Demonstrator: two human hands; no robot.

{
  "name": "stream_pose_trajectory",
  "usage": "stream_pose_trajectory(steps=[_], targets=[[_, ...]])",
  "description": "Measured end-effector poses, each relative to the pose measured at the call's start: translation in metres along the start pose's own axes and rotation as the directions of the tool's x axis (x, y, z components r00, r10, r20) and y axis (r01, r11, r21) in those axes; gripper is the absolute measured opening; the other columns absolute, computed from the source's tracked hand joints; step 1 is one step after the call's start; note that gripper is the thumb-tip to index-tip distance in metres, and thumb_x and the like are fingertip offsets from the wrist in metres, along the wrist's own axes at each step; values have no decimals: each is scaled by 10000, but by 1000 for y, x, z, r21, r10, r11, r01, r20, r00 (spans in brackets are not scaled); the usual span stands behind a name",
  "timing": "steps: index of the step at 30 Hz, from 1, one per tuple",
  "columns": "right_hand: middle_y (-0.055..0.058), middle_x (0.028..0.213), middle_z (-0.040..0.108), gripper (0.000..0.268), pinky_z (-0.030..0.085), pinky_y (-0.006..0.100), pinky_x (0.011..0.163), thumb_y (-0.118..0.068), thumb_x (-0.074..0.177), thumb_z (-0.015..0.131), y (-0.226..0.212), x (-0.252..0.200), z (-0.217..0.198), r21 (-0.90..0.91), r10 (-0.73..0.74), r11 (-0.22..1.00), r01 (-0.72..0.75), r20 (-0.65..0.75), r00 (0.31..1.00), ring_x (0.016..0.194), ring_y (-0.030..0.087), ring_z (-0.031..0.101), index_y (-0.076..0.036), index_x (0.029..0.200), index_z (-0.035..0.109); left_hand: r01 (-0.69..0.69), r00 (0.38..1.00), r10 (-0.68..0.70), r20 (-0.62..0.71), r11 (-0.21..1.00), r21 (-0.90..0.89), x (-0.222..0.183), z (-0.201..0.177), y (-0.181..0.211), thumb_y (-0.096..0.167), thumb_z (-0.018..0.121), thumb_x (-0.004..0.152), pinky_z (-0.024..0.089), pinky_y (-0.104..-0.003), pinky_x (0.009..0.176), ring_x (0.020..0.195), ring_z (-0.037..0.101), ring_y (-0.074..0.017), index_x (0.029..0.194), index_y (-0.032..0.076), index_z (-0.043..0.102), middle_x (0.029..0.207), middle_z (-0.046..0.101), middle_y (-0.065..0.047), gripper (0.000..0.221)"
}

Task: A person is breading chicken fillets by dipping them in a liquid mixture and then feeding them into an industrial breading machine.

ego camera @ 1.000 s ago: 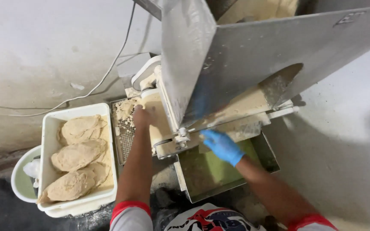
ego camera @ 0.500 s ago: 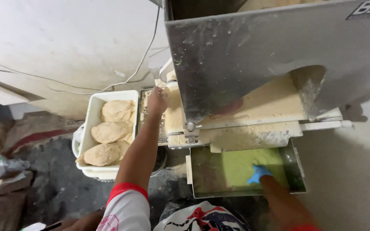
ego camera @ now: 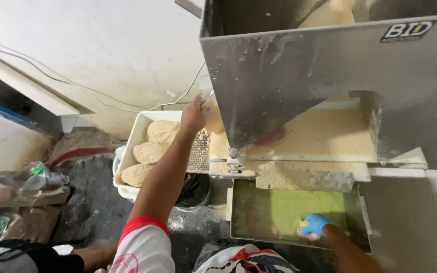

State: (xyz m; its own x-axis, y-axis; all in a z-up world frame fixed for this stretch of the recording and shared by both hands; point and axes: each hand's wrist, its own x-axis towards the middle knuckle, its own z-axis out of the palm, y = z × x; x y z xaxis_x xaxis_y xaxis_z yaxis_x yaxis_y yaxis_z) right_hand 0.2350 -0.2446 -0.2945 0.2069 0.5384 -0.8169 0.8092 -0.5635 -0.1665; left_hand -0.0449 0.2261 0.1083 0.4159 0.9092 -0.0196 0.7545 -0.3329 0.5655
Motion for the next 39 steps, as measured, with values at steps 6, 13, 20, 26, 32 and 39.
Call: stream_pose_trajectory(steps=[6,13,20,26,32,39], targets=[[39,871,801,453,506,310,721,-566,640,929,1,-11,-3,277,-3,960,43,-144,990,792,192,739,-212,895,807,19,999,-19,-44,1000,-9,-7,-52,-39,241,590,1024,500,-527,790,974,687,-427,1126,119,622,1088,751,-206,162],[68,1300,863,559,563,378,1006,-237,773,908,-58,-87,-23,785,166,614,78,-226,960,1224,201,753,-92,1309,849,167,982,-169,-83,985,-37,30,-80,-163,226,578,999,502,-552,742,938,690,-421,1140,136,650,1070,755,-210,182],[223,928,729,85,674,436,816,17,943,760,-94,-113,-9,948,410,284,146,-257,875,830,288,722,65,992,709,174,962,-146,-231,979,108,108,-43,-319,184,548,1003,510,-610,863,1036,661,-507,1098,109,641,1084,721,-230,153],[115,890,808,124,582,363,804,-169,872,751,-109,-128,-10,828,517,559,-54,-296,803,844,210,733,-73,921,812,196,981,-195,-24,979,59,85,51,-267,312,638,1068,560,-554,841,1028,698,-431,1456,49,474,1135,724,-242,497],[33,1418,695,771,542,344,1084,-461,727,918,-130,-70,-8,617,399,755,-223,-162,902,1292,241,682,-224,1404,636,145,944,-71,323,967,-211,4,64,-107,263,637,1070,662,-355,815,1025,709,-236,1473,113,547,1272,701,-96,440],[241,1760,264,1043,260,556,1334,-433,849,905,-138,57,34,162,96,985,-65,-188,978,1629,455,192,-126,1691,371,-104,984,108,139,994,-36,-15,143,-92,419,771,946,610,-503,970,1141,715,-398,1380,65,573,1272,634,-174,594]])
